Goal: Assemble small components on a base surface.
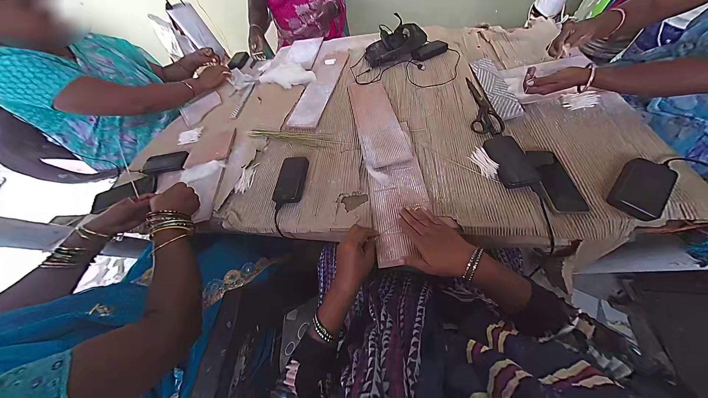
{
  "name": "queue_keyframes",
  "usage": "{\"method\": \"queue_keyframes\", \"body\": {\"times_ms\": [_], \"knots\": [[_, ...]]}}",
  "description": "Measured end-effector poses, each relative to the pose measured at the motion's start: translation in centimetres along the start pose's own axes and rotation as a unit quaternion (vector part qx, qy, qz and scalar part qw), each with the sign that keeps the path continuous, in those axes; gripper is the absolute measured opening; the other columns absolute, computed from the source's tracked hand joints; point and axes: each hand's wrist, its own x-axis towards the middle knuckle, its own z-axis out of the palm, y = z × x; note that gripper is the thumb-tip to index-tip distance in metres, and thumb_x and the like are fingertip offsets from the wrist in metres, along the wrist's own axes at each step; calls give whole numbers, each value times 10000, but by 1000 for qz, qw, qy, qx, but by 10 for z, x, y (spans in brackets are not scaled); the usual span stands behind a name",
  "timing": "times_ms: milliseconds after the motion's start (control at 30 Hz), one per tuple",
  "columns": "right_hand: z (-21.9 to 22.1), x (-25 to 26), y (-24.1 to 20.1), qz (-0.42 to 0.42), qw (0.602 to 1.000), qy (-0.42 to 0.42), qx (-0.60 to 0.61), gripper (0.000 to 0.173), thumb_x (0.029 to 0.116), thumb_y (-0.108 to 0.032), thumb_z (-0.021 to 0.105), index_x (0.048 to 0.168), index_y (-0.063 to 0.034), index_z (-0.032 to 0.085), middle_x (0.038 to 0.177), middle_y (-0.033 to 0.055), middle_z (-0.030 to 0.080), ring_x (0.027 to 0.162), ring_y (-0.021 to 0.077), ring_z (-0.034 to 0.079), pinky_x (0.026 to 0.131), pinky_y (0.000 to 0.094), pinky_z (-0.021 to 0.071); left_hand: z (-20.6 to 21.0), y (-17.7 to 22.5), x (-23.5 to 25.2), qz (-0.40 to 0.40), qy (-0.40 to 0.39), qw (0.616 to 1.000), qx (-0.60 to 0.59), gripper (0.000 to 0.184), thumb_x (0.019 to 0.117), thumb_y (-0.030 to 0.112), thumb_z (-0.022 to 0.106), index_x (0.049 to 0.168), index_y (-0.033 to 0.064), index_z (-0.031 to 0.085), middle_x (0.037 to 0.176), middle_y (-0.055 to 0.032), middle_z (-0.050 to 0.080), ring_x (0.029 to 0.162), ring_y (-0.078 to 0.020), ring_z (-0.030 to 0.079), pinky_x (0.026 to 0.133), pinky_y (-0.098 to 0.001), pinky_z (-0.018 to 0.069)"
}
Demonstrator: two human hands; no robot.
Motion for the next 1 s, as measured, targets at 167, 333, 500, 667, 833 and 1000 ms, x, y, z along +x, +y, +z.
{"method": "queue_keyframes", "body": {"times_ms": [167,333,500,667,833,1000], "knots": [[-22,-26,5,-37,998,11,41,848,1047,-649,255,1592,-1,305,1667,190,284,1569,309,225,1258,603,24,-8,0,-2,18,-10,999,-32,144,890,33,647,951,18,777,908,-115,722,829,-161,691,791,-276,573],[-14,12,7,0,995,95,9,813,1060,-548,370,1580,68,265,1679,243,194,1579,356,160,1251,612,62,-9,1,2,14,5,999,-43,133,886,-20,651,945,-27,770,909,-161,733,855,-258,721,820,-413,599],[24,5,13,-20,985,164,-50,875,989,-593,446,1513,105,394,1610,275,342,1497,420,355,1213,602,243,-23,13,2,-33,-107,994,-15,185,938,-10,621,1052,-33,765,1084,-208,734,1060,-325,707,989,-460,547],[4,-39,5,-47,997,63,-14,833,1026,-583,456,1491,106,428,1575,308,381,1476,450,380,1221,612,228,-37,33,6,-60,-191,979,32,214,969,-5,585,1098,-37,752,1157,-219,716,1130,-349,682,1032,-488,514],[6,-15,25,-97,923,360,-91,271,920,-257,595,972,-72,787,868,101,754,834,309,753,934,649,508,-24,25,-5,70,-40,996,38,141,883,-49,643,939,-22,769,899,-179,732,863,-315,736,813,-452,605],[4,8,27,-113,878,437,-160,187,840,-185,623,682,-122,700,752,67,678,742,289,701,715,529,535,-33,26,-8,102,21,993,53,131,876,-41,652,922,-3,769,877,-155,731,813,-287,736,754,-430,616]]}}
